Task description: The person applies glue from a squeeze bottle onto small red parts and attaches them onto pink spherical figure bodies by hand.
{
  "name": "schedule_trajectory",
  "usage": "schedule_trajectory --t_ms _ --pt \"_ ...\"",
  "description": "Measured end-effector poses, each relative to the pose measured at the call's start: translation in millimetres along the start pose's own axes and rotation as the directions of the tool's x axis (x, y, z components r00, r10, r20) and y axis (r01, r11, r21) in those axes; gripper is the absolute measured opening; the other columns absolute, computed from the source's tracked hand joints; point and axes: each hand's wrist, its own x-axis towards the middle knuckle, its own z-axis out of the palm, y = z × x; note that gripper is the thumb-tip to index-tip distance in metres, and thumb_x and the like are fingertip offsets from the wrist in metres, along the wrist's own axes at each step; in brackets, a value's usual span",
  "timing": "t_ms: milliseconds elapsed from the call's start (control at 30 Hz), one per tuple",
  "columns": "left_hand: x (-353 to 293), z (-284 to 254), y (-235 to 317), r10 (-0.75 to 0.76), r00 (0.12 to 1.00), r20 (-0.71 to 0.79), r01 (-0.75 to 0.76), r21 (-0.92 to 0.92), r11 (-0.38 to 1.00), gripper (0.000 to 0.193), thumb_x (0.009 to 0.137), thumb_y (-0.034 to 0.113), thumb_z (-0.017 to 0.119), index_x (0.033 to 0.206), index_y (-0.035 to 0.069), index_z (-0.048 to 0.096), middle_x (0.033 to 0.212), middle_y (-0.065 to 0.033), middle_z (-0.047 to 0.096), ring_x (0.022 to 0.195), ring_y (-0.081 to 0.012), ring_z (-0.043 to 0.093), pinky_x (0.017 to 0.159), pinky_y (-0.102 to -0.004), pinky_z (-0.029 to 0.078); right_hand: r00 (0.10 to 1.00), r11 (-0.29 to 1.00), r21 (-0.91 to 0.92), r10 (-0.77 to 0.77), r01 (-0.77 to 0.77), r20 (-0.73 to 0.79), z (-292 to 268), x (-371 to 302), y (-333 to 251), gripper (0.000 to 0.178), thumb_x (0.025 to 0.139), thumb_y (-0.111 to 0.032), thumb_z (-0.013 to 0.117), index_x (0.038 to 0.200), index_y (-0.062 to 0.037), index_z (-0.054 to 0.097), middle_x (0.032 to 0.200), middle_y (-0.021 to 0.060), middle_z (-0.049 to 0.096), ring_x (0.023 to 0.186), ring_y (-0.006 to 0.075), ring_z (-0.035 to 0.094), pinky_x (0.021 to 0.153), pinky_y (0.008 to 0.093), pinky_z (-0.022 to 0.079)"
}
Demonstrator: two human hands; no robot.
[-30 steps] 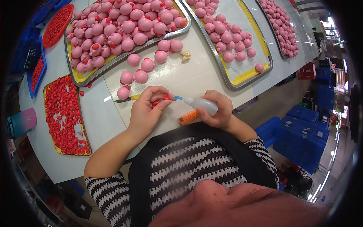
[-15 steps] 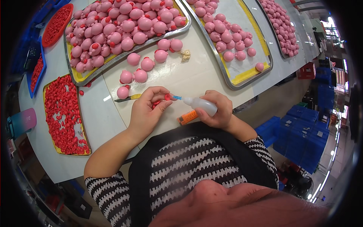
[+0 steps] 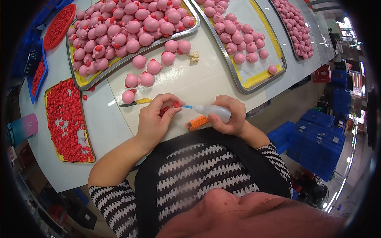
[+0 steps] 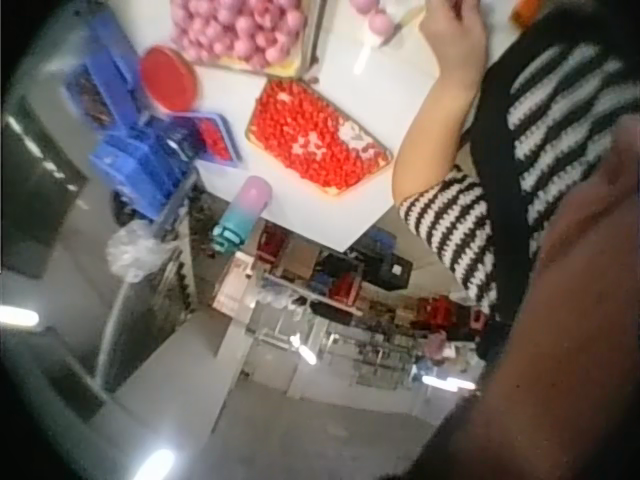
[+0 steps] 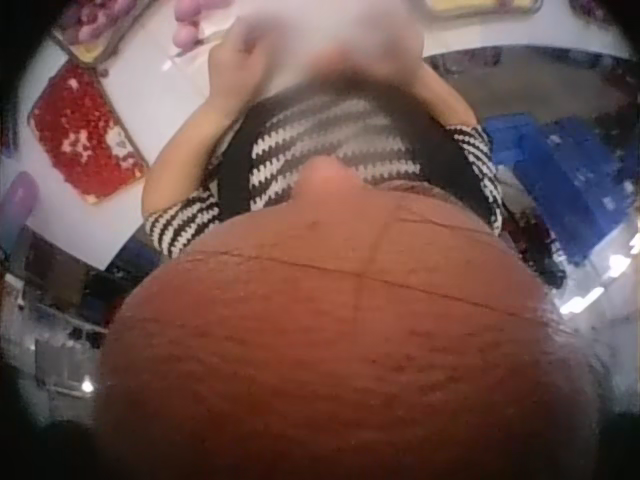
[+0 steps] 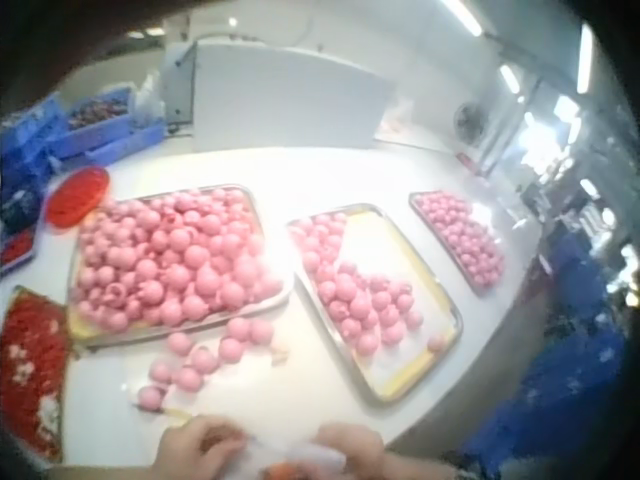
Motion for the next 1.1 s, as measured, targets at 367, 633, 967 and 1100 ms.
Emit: schedule_trajectory --t_ms 367,633,967,1100 --pt "0.7 -4.7 -0.9 0.096 0.995 0.017 -0.097 0.105 0.990 0.019 0.081 -0.003 0.057 0.099 0.000 0.052 0.090 -0.0088 0.064 0.082 -0.0154 0.064 0.072 -0.0241 0.050 0.994 0.991 -0.088 -0.106 0.104 -0.019 4.7 2.1 1.6 0.024 0.072 -0.009 0.065 0.087 0.0051 0.052 0.065 0.0130 0.054 0.050 0.0213 0.050 0.045 0.0293 0.042" --pt "1.5 -5.0 -1.9 0.073 0.997 0.015 -0.074 0.097 0.993 0.019 0.081 -0.004 0.057 0.099 0.000 0.052 0.090 -0.0089 0.064 0.081 -0.0153 0.064 0.072 -0.0240 0.050 0.994 0.990 -0.088 -0.105 0.108 0.039 3.4 6.5 -0.6 0.024 0.071 -0.009 0.064 0.086 0.0047 0.052 0.065 0.0133 0.054 0.050 0.0217 0.051 0.046 0.0291 0.042" --pt "0.8 -4.8 -0.4 0.048 0.999 0.006 -0.048 0.074 0.996 0.020 0.080 -0.002 0.058 0.099 -0.001 0.052 0.088 -0.0096 0.065 0.079 -0.0158 0.064 0.070 -0.0238 0.050 0.999 0.999 -0.032 -0.016 0.014 -0.048 7.0 2.9 -1.0 0.023 0.069 -0.012 0.068 0.083 0.0022 0.057 0.066 0.0124 0.058 0.052 0.0245 0.057 0.047 0.0299 0.045" --pt "1.3 -5.7 -3.4 0.101 0.995 0.008 -0.101 0.091 0.991 0.021 0.080 -0.002 0.059 0.099 -0.001 0.052 0.087 -0.0099 0.065 0.079 -0.0155 0.064 0.069 -0.0239 0.050 0.999 0.999 -0.029 -0.018 0.016 -0.051 7.4 2.5 0.8 0.023 0.069 -0.012 0.068 0.083 0.0023 0.056 0.066 0.0126 0.058 0.052 0.0239 0.058 0.047 0.0293 0.046"
